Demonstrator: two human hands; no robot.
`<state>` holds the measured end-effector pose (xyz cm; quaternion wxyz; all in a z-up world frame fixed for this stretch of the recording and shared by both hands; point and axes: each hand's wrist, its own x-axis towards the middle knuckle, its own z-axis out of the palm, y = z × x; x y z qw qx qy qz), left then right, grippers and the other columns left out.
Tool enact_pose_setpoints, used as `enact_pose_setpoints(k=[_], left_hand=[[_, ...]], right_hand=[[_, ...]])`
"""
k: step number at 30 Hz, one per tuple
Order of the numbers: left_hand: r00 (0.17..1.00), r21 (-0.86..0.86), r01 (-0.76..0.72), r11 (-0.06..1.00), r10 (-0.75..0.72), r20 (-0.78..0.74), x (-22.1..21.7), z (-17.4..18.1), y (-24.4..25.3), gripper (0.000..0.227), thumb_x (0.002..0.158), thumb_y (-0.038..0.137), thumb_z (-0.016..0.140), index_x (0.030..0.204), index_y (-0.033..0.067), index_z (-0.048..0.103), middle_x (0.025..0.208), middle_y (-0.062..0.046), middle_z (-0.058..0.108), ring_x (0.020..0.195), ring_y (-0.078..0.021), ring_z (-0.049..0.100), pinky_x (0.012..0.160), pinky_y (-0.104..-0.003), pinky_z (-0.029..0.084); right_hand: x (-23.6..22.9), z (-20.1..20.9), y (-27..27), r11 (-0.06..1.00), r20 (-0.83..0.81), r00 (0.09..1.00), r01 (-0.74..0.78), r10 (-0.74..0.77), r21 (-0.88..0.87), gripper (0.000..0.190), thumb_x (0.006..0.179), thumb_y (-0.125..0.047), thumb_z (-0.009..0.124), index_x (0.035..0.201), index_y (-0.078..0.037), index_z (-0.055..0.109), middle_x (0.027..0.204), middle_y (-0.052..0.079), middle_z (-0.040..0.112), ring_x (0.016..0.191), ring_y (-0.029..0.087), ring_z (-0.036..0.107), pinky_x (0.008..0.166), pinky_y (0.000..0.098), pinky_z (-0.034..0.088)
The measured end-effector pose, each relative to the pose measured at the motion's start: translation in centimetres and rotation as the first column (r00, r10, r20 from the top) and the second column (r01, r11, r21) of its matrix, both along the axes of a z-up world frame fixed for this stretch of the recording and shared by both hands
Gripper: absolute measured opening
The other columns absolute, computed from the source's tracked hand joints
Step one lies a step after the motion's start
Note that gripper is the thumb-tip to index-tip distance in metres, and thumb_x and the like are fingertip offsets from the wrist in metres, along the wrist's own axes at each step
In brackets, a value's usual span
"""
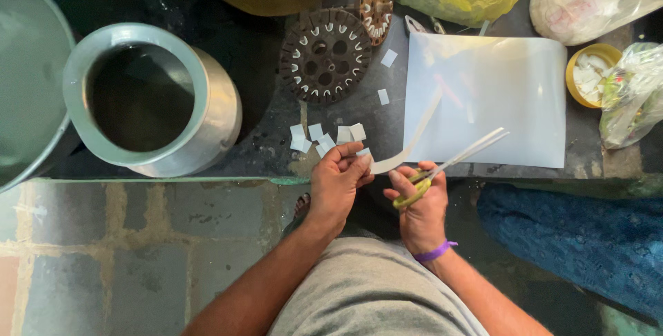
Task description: The person uses scissors to cut a white plastic sheet into small rectangular pieces. The person repeatedly cuts the sheet into strips and then into smaller segments, placing the cut pieces on the work surface.
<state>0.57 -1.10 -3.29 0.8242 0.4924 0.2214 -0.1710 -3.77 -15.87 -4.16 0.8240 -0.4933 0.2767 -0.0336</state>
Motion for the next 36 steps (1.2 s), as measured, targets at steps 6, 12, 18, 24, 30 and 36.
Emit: enact_pose_setpoints(k=[6,12,18,24,30,36], left_hand=[[0.999,-0.025,0.001,1.0,-0.002,-0.041,0.0,0.3,-0.1,0.034,0.094,0.009,0.072,0.124,-0.0019,0.062,0.092,-0.005,0.069,0.08,-0.0099,0.066,0.075,-0.027,0.062],[0.998,-0.043,0.055,0.998,-0.054,0.01,-0.1,0.6,0.8,0.046,0.093,0.012,0.071,0.135,-0.0019,0.059,0.101,-0.006,0.073,0.085,-0.0093,0.069,0.078,-0.025,0.061],[0.993,0.03,0.1,0.995,-0.102,0.055,-0.2,0.7,0.5,0.049,0.091,0.013,0.074,0.136,-0.0016,0.061,0.097,-0.007,0.074,0.082,-0.0094,0.068,0.073,-0.024,0.06],[0.984,0.204,0.158,0.966,-0.172,0.052,0.0,2.5,1.0,0.041,0.091,0.018,0.075,0.126,-0.0009,0.068,0.094,-0.005,0.075,0.08,-0.0088,0.07,0.068,-0.023,0.06],[0.978,0.213,0.147,0.966,-0.175,0.117,0.1,3.4,0.9,0.04,0.091,0.019,0.076,0.124,-0.0023,0.069,0.096,-0.006,0.075,0.082,-0.0092,0.071,0.07,-0.023,0.061],[0.982,0.141,0.133,0.981,-0.149,0.113,0.0,3.3,1.1,0.042,0.091,0.019,0.077,0.127,-0.0016,0.068,0.094,-0.008,0.073,0.081,-0.011,0.069,0.074,-0.024,0.061]], right_hand=[[0.9,-0.4,0.0,0.991,0.038,0.997,-0.072,0.068,0.113,0.051,0.088,-0.001,0.077,0.124,-0.012,0.043,0.094,0.005,0.063,0.081,0.017,0.069,0.06,0.0286,0.058],[2.1,0.6,-0.3,0.991,0.11,0.993,-0.046,0.033,0.122,0.049,0.089,-0.003,0.075,0.125,-0.013,0.043,0.095,0.004,0.064,0.085,0.017,0.07,0.061,0.0269,0.057],[2.4,1.8,0.2,0.97,0.08,0.992,-0.117,0.102,0.214,0.048,0.092,-0.004,0.074,0.131,-0.01,0.046,0.096,0.001,0.061,0.086,0.012,0.068,0.064,0.024,0.057],[2.2,2.8,0.7,0.97,0.136,0.972,-0.207,0.19,0.125,0.056,0.094,-0.003,0.072,0.141,-0.002,0.043,0.104,0.005,0.064,0.082,0.013,0.065,0.061,0.0255,0.053],[2.4,3.7,0.5,0.951,0.113,0.972,-0.225,0.205,0.211,0.073,0.089,-0.004,0.073,0.151,-0.007,0.034,0.104,0.008,0.065,0.083,0.015,0.065,0.06,0.0258,0.053],[2.4,3.7,0.7,0.953,0.152,0.966,-0.235,0.207,0.191,0.047,0.094,-0.002,0.074,0.133,-0.002,0.047,0.101,0.008,0.064,0.083,0.016,0.065,0.061,0.0278,0.052]])
